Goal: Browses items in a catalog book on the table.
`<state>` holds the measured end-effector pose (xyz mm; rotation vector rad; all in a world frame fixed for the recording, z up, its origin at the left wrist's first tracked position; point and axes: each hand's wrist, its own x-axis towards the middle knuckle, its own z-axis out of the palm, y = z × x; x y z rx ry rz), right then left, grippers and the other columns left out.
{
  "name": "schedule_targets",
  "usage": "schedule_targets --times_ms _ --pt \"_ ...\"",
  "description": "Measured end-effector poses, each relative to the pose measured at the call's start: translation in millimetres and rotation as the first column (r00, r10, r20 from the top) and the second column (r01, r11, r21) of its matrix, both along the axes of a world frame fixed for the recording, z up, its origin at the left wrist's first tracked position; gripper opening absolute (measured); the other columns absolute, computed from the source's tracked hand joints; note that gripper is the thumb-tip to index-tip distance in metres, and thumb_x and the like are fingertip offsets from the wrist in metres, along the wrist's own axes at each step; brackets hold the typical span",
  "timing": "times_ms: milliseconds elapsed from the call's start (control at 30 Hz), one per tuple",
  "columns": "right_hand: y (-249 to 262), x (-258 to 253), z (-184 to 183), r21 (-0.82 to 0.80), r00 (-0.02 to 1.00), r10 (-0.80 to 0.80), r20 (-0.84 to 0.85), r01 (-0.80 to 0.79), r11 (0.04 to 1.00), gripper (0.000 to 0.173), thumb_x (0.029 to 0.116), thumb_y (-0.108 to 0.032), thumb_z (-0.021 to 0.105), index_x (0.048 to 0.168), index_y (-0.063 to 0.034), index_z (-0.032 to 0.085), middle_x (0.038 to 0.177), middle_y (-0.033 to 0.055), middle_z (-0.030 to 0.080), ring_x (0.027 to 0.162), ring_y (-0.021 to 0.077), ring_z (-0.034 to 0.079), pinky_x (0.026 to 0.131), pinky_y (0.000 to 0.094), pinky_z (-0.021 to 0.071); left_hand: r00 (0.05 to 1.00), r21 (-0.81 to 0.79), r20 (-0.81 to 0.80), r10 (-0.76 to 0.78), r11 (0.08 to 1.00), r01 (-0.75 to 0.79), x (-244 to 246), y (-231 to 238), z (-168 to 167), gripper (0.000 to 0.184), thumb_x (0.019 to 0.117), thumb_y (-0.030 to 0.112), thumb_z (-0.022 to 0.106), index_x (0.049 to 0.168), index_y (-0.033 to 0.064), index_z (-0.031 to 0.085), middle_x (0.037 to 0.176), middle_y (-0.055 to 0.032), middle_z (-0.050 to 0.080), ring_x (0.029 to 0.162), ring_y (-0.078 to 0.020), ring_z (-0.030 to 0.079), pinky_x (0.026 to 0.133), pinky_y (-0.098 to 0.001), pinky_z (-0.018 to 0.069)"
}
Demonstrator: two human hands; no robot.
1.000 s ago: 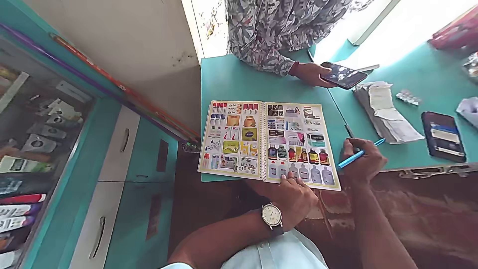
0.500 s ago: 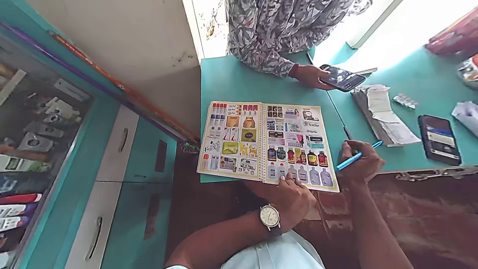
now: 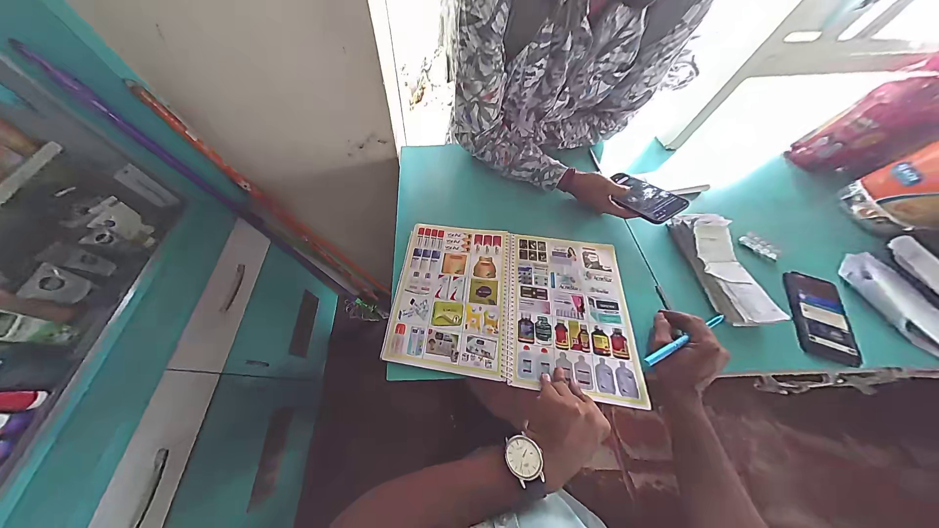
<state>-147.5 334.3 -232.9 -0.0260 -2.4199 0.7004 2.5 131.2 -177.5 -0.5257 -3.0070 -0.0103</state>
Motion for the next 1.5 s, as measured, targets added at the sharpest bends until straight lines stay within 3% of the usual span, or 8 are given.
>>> schedule_targets --times_ms 233,400,500,733,833,1033,1233,1500 --pt "1 -2 -1 0.017 1.000 0.012 -0.004 -0.012 1.000 0.028 0.0990 -0.021 0.060 0.105 0.0026 0.075 0.101 0.0234 0.074 0.093 0.0392 0.072 0.083 0.0566 0.0537 0.997 0.051 0.072 0.013 0.999 -0.017 0 -2 3 0.030 0.0987 0.004 0.051 0.117 -0.0092 0.071 0.103 -0.0275 0.073 0.101 -0.0376 0.074 0.083 -0.0443 0.0597" --pt "0 0 0 0.013 1.000 0.013 0.001 -0.013 1.000 0.029 0.0991 -0.022 0.060 0.105 0.0020 0.075 0.101 0.0231 0.075 0.093 0.0393 0.072 0.082 0.0560 0.0537 1.000 0.053 -0.007 -0.007 0.999 0.007 -1 -8 -1 0.026 0.0960 0.006 0.055 0.109 -0.0053 0.075 0.095 -0.0219 0.075 0.092 -0.0321 0.076 0.074 -0.0400 0.0607" --pt "0 -1 -1 0.012 1.000 0.003 0.005 -0.003 1.000 0.029 0.0993 -0.022 0.059 0.105 0.0012 0.075 0.102 0.0228 0.074 0.093 0.0384 0.072 0.082 0.0564 0.0533 0.998 0.040 0.052 -0.023 0.999 0.021 -3 -8 4 0.028 0.0982 0.006 0.052 0.112 -0.0070 0.073 0.097 -0.0239 0.075 0.095 -0.0344 0.075 0.078 -0.0422 0.0604" --pt "2 -2 -2 -0.007 1.000 -0.016 -0.006 0.016 1.000 0.027 0.0986 -0.021 0.061 0.105 0.0002 0.075 0.100 0.0212 0.075 0.092 0.0407 0.072 0.080 0.0595 0.0541 1.000 0.119 -0.016 -0.023 0.993 0.025 -5 -7 3 0.022 0.0957 0.007 0.057 0.098 -0.0015 0.078 0.088 -0.0183 0.076 0.091 -0.0318 0.076 0.075 -0.0413 0.0608" --pt "0 -1 -2 -0.016 0.999 -0.032 0.022 0.032 0.999 0.026 0.0984 -0.021 0.061 0.107 -0.0011 0.075 0.100 0.0207 0.075 0.091 0.0411 0.072 0.079 0.0612 0.0536 0.999 0.116 0.006 -0.034 0.993 0.033 -5 -8 6 0.023 0.0956 0.008 0.057 0.099 -0.0027 0.078 0.088 -0.0200 0.075 0.090 -0.0325 0.076 0.074 -0.0417 0.0604" --pt "-1 0 -1 -0.040 0.997 -0.076 0.005 0.076 0.996 0.022 0.0959 -0.019 0.064 0.106 -0.0044 0.077 0.097 0.0168 0.076 0.089 0.0380 0.073 0.078 0.0598 0.0568 0.968 0.182 0.244 -0.058 0.983 0.013 -9 -10 24 0.029 0.1026 0.009 0.048 0.105 -0.0057 0.074 0.098 -0.0233 0.074 0.097 -0.0368 0.073 0.080 -0.0461 0.0599" --pt "-4 -2 0 -0.052 0.996 -0.085 0.000 0.085 0.995 0.022 0.0941 -0.019 0.064 0.101 -0.0041 0.078 0.095 0.0140 0.076 0.087 0.0383 0.072 0.077 0.0579 0.0566 0.945 0.064 0.324 -0.051 0.997 0.032 -12 -10 31 0.034 0.1038 0.008 0.042 0.117 -0.0117 0.067 0.099 -0.0285 0.072 0.095 -0.0409 0.072 0.077 -0.0484 0.0588" --pt "-1 -3 -4 -0.034 0.997 -0.083 0.005 0.083 0.996 0.022 0.0947 -0.019 0.063 0.103 -0.0040 0.077 0.098 0.0152 0.076 0.089 0.0387 0.072 0.077 0.0579 0.0569 0.908 0.010 0.419 -0.020 1.000 0.018 -14 -7 36 0.036 0.1064 0.008 0.038 0.124 -0.0104 0.064 0.111 -0.0292 0.070 0.104 -0.0405 0.071 0.083 -0.0478 0.0578"
